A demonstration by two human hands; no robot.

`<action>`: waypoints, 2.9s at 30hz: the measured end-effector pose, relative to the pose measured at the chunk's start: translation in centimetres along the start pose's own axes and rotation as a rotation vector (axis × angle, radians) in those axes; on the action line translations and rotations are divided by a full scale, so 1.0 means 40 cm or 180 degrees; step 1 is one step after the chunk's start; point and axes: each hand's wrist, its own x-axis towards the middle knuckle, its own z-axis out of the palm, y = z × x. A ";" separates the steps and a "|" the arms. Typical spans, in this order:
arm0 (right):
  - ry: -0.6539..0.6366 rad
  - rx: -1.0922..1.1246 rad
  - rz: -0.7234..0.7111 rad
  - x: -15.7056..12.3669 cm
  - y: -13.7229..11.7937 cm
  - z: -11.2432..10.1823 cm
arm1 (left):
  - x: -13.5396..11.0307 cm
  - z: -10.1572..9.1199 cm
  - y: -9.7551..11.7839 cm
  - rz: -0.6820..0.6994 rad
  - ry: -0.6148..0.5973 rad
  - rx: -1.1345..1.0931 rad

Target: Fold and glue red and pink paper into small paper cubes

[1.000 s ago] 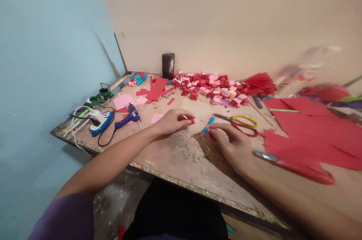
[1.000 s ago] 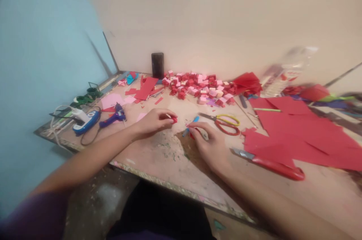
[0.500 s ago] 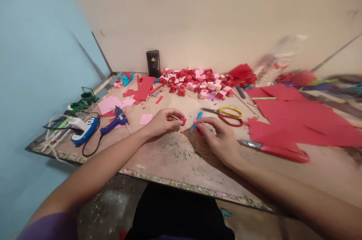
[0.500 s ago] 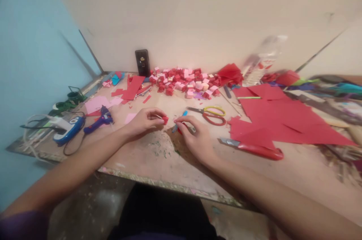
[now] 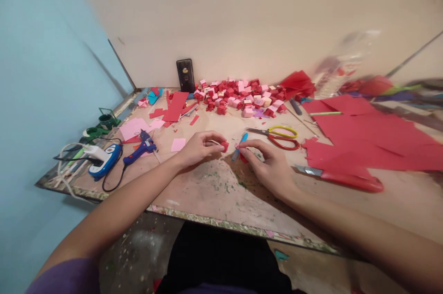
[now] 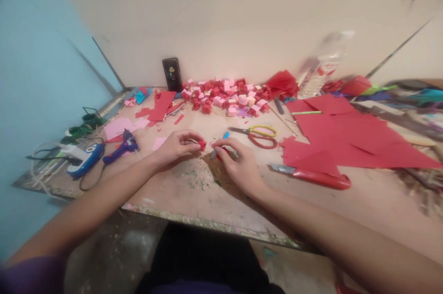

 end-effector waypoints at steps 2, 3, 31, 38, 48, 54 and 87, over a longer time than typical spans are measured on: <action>0.0010 0.0028 -0.0024 0.000 0.001 0.001 | 0.001 -0.001 -0.001 -0.0002 0.0007 -0.0020; 0.0013 0.0042 -0.0031 0.000 0.001 0.001 | 0.001 -0.001 -0.002 0.0014 0.0016 -0.0016; -0.0030 0.0069 0.0031 0.000 -0.003 0.001 | 0.001 -0.004 0.002 0.0052 0.0015 0.0093; -0.0039 0.0063 0.0054 -0.002 -0.009 -0.001 | 0.002 -0.004 0.001 -0.0073 0.0092 -0.0039; -0.0017 0.0069 -0.0070 -0.005 -0.004 -0.001 | 0.007 -0.008 -0.011 -0.0026 0.0139 -0.0367; -0.0112 0.0232 -0.0312 -0.013 0.012 0.004 | 0.002 -0.011 -0.014 -0.0101 0.0091 -0.0428; -0.0361 0.0293 -0.0419 -0.010 0.021 0.012 | -0.011 0.001 -0.005 0.0063 0.0204 0.0012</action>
